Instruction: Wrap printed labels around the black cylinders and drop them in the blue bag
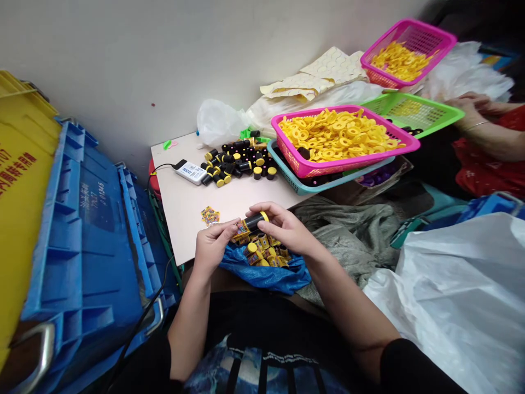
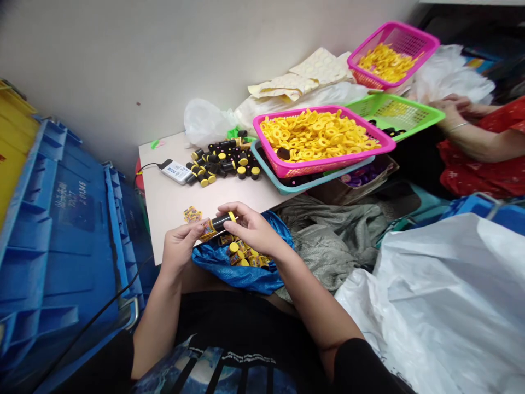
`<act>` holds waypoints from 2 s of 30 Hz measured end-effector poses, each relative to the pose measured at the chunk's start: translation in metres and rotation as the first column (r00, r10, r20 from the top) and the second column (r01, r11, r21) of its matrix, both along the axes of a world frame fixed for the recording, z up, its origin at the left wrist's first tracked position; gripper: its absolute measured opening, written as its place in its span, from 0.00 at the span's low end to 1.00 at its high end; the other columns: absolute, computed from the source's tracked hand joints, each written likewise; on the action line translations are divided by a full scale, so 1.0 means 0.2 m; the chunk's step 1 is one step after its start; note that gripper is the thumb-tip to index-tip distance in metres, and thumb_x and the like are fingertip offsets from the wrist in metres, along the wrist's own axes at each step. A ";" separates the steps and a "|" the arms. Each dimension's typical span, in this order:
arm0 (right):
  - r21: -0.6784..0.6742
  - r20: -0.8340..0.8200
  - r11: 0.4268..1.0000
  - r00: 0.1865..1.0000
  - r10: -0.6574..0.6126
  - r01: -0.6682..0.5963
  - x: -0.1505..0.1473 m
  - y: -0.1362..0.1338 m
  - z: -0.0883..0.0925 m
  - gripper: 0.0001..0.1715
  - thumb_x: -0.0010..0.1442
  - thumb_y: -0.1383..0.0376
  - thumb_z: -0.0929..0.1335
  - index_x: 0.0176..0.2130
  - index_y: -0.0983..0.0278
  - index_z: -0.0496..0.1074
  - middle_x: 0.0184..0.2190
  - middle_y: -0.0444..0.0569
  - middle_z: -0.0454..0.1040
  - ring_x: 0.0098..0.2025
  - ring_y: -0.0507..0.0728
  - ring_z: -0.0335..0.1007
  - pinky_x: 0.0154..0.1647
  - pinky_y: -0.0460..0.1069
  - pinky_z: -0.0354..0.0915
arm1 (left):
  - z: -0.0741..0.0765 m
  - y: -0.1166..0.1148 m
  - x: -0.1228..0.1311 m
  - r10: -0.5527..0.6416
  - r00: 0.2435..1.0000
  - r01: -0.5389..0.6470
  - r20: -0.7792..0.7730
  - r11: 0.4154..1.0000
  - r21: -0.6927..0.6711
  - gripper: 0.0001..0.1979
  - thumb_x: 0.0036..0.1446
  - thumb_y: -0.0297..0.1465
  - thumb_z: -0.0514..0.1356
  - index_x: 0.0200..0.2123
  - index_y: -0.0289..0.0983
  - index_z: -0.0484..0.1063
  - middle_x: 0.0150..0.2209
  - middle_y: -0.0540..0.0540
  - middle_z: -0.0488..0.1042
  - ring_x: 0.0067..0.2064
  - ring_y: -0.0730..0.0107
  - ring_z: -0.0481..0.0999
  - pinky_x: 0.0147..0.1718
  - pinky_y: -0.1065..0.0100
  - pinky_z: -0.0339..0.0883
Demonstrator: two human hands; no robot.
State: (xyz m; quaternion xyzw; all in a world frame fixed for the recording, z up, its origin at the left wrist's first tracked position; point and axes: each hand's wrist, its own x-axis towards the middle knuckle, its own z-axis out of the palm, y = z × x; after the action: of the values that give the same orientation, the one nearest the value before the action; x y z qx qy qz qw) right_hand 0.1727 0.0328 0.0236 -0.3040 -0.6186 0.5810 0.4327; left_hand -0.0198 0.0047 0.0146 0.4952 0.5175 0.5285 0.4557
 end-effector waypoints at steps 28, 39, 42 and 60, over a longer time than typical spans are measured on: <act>-0.059 0.104 0.993 0.989 0.108 -0.102 -0.02 0.17 -0.21 0.26 0.61 0.49 0.63 0.51 0.62 0.68 0.49 0.52 0.71 0.49 0.58 0.67 0.48 0.53 0.65 | -0.10 -0.01 0.07 -0.265 0.903 0.359 0.337 0.897 -0.256 0.16 0.51 0.40 0.65 0.40 0.39 0.70 0.34 0.51 0.72 0.29 0.76 0.71 0.33 0.71 0.67; 0.684 0.693 0.711 0.159 -0.703 0.160 -0.16 0.84 -0.38 0.11 0.61 0.66 0.64 0.41 0.70 0.70 0.45 0.64 0.68 0.47 0.66 0.59 0.44 0.57 0.59 | -0.28 -0.05 0.00 -0.318 0.796 0.344 -0.515 0.938 -0.047 0.17 0.57 0.37 0.58 0.50 0.42 0.70 0.55 0.42 0.67 0.58 0.55 0.63 0.57 0.53 0.55; 0.713 0.668 0.683 0.145 -0.730 0.156 -0.15 0.85 -0.45 0.10 0.59 0.66 0.64 0.41 0.69 0.69 0.46 0.64 0.67 0.47 0.65 0.57 0.45 0.57 0.58 | -0.30 0.07 -0.16 0.038 0.746 0.015 -0.665 0.997 0.073 0.12 0.61 0.34 0.53 0.44 0.40 0.73 0.45 0.41 0.74 0.50 0.56 0.69 0.54 0.55 0.58; 0.091 0.272 0.778 0.736 -0.620 0.621 -0.13 0.37 -0.45 0.22 0.49 0.63 0.64 0.45 0.65 0.66 0.42 0.52 0.69 0.42 0.58 0.65 0.45 0.52 0.62 | -0.33 0.24 -0.37 0.256 0.674 -0.418 -0.693 0.905 -0.072 0.14 0.56 0.40 0.56 0.32 0.38 0.78 0.30 0.44 0.78 0.35 0.61 0.76 0.34 0.66 0.63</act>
State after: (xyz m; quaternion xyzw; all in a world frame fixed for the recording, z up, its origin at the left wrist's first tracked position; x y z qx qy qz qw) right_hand 0.1460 0.1078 -0.0659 -0.5748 -0.5361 0.3551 0.5061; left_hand -0.0933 0.0530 -0.0521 0.4914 0.7850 0.3281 0.1858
